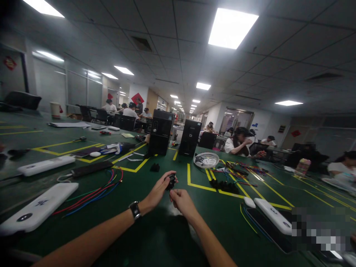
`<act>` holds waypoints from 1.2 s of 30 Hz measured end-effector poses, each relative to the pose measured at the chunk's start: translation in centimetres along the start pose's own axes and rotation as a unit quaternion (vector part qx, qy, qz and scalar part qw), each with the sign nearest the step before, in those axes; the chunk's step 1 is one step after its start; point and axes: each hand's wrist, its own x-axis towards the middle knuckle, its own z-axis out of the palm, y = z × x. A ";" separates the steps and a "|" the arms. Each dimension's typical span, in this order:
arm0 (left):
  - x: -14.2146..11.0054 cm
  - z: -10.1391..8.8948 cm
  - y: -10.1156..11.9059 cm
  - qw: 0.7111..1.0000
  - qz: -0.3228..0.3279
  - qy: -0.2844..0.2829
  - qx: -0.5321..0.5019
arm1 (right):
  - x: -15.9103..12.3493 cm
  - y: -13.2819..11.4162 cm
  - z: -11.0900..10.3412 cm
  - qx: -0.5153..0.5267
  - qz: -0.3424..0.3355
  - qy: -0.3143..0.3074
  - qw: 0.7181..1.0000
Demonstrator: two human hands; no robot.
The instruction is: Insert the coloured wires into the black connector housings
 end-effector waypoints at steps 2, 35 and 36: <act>-0.1 0.4 -0.2 0.999 -0.018 0.009 -0.026 | 0.2 0.4 0.1 0.016 -0.009 -0.004 1.000; 1.6 -1.0 0.5 0.963 -0.097 0.215 -0.132 | -2.3 -2.2 1.5 0.042 -0.084 -0.038 0.995; 1.7 -1.0 0.3 0.953 -0.112 0.242 -0.147 | -2.2 -2.2 1.9 0.029 -0.092 -0.024 0.995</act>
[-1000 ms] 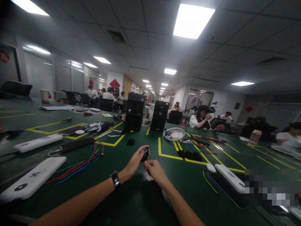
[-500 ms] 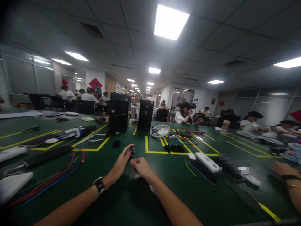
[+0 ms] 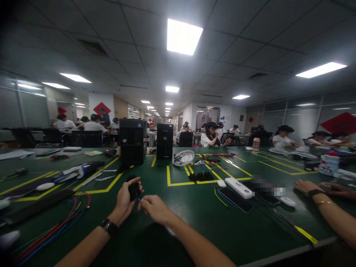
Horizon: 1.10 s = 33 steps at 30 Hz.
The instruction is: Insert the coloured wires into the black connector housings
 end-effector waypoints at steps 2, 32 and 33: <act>0.2 0.0 -0.4 0.999 -0.019 0.031 -0.014 | 0.1 -0.1 0.6 -0.031 -0.016 0.029 0.999; 0.9 0.3 -1.7 0.998 0.013 0.013 -0.066 | -0.1 -0.2 2.6 -0.235 -0.104 0.122 0.959; 0.9 0.2 -1.5 0.997 0.010 0.007 -0.074 | -0.2 -0.2 2.1 -0.225 -0.108 0.127 0.960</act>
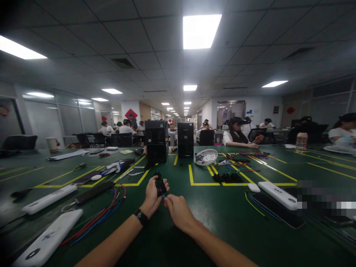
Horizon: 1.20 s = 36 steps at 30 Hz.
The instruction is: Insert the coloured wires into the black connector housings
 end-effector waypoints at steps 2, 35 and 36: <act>0.1 -0.1 0.5 1.000 0.018 -0.009 0.008 | 0.2 0.2 -0.6 0.019 0.003 0.018 1.000; -0.4 -1.7 -2.4 0.956 0.020 -0.076 0.284 | 1.9 4.2 -1.5 -0.114 -0.099 -0.040 0.988; -0.4 -1.9 -1.8 0.948 0.047 -0.062 0.309 | 2.4 5.0 -1.4 -0.119 -0.088 -0.044 0.988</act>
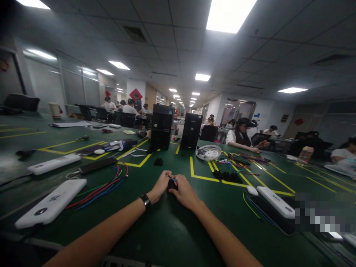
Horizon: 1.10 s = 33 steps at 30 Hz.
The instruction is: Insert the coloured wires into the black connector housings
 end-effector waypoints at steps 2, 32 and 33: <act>-0.1 -0.9 0.9 0.995 0.057 0.046 0.060 | 1.1 1.9 0.5 -0.013 0.031 -0.006 0.999; -4.7 3.9 1.3 0.780 0.358 -0.338 0.385 | 15.6 10.6 8.3 -0.002 0.031 0.019 0.999; -4.6 3.9 1.2 0.780 0.356 -0.342 0.385 | 15.7 10.6 8.3 -0.001 0.027 0.021 0.999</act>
